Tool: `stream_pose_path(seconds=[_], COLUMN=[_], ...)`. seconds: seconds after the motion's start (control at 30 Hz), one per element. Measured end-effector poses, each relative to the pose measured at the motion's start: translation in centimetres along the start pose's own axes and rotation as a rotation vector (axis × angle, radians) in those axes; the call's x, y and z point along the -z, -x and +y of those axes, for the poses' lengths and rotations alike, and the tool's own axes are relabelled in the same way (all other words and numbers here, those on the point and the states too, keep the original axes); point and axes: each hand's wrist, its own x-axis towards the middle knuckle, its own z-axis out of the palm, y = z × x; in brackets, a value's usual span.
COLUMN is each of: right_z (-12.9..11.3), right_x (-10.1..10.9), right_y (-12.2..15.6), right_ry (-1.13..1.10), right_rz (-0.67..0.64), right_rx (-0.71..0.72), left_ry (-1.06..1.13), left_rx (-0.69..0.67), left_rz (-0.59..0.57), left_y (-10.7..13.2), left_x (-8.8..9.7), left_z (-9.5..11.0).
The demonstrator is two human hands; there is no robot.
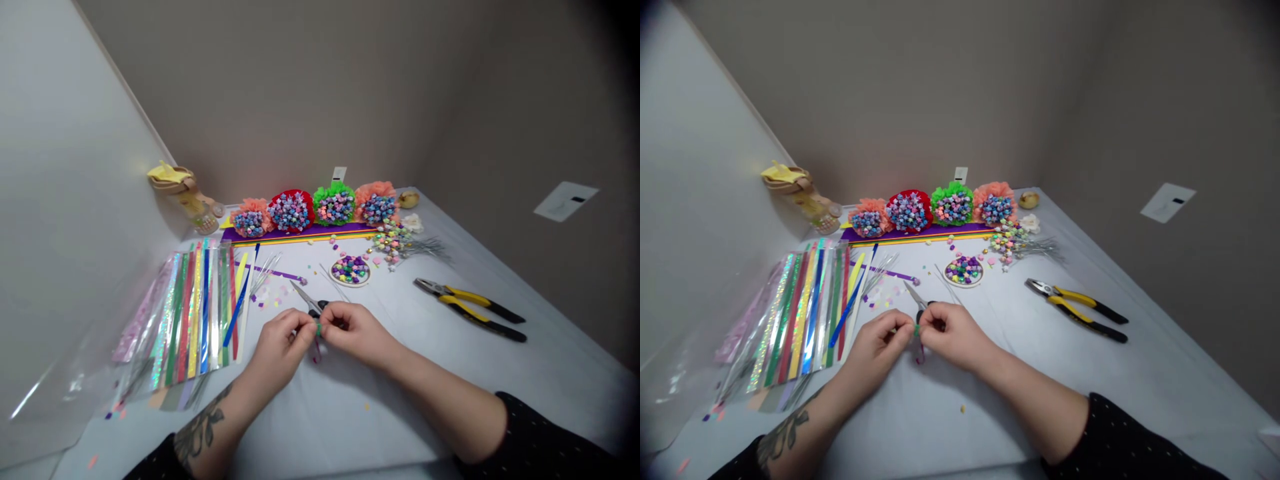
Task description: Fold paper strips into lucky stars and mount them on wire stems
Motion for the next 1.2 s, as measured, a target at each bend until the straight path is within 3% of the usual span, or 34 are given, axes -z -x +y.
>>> stream_pose_path(seconds=[0.23, 0.73, 1.0, 1.2], right_z=[0.09, 0.21, -0.07, 0.43], right_x=[-0.16, -0.11, -0.13, -0.57], right_y=[0.09, 0.03, 0.72, 0.01], right_ry=[-0.020, 0.028, 0.265, 0.055], right_rz=[0.078, -0.008, 0.193, 0.090], right_rx=[0.026, 0.013, 0.302, 0.057], left_ry=[0.135, 0.185, 0.299, 0.176], left_rx=[0.094, 0.165, 0.268, 0.146], left_rz=[0.014, -0.052, 0.038, 0.010], left_y=[0.04, -0.07, -0.56, -0.26], left_x=[-0.42, -0.41, -0.07, -0.60], left_z=[0.01, 0.35, -0.10, -0.45])
